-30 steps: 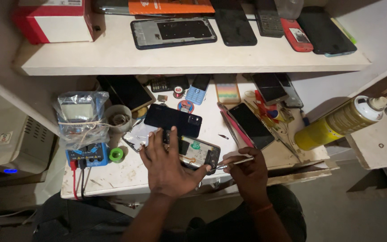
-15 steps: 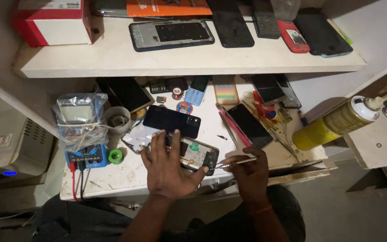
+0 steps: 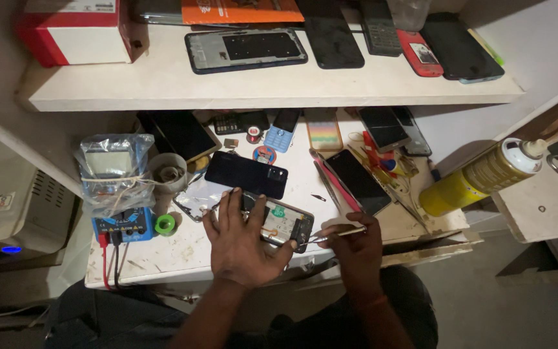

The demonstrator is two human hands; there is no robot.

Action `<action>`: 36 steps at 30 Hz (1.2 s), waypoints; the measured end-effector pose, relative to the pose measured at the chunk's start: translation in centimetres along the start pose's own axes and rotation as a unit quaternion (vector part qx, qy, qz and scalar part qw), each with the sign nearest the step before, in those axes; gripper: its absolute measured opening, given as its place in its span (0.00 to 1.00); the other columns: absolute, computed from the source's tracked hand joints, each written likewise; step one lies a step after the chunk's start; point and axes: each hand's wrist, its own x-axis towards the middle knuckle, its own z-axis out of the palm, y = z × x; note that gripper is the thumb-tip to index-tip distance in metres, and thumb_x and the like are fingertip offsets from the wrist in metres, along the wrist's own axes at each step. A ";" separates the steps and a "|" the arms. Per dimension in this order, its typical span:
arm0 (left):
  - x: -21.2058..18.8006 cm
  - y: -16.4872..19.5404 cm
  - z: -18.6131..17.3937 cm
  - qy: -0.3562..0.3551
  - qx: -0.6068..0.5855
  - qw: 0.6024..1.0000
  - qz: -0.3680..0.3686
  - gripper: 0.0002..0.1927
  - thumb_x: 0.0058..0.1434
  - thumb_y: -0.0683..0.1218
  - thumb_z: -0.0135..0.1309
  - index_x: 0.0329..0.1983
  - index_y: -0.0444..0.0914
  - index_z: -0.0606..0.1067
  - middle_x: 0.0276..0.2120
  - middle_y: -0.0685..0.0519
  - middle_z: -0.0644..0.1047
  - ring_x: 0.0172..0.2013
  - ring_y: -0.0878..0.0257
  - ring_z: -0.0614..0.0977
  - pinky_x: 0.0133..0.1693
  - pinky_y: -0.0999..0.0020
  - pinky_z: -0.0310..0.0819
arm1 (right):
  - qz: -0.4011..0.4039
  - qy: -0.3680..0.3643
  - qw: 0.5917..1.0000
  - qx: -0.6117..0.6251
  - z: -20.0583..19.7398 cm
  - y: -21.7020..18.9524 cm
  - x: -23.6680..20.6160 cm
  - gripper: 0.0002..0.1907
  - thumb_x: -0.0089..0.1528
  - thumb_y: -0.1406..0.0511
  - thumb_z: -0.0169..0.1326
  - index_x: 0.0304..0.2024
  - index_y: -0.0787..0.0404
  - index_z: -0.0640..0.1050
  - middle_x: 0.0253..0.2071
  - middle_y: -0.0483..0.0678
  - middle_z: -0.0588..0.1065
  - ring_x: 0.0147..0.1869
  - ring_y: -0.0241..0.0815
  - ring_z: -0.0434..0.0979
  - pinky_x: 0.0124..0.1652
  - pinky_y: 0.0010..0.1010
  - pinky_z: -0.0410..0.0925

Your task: The person repairs a disassembled smartphone at a cluttered workbench, using a small screwdriver-like tool to work on the phone's internal components while holding the phone steady with the other hand. They reposition the phone, handle small parts, and continue working on the device throughout the clip.

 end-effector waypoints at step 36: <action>-0.9 -0.6 -0.3 0.023 -0.016 0.999 0.028 0.47 0.43 0.64 0.58 0.66 0.38 0.69 0.65 0.33 0.62 0.70 0.39 0.57 0.66 0.32 0.37 | -0.179 -0.065 0.954 -0.234 1.5 -3.6 -1.0 0.27 0.59 0.79 0.56 0.57 0.65 0.62 0.43 0.53 0.80 0.45 0.41 0.85 0.34 0.25 0.79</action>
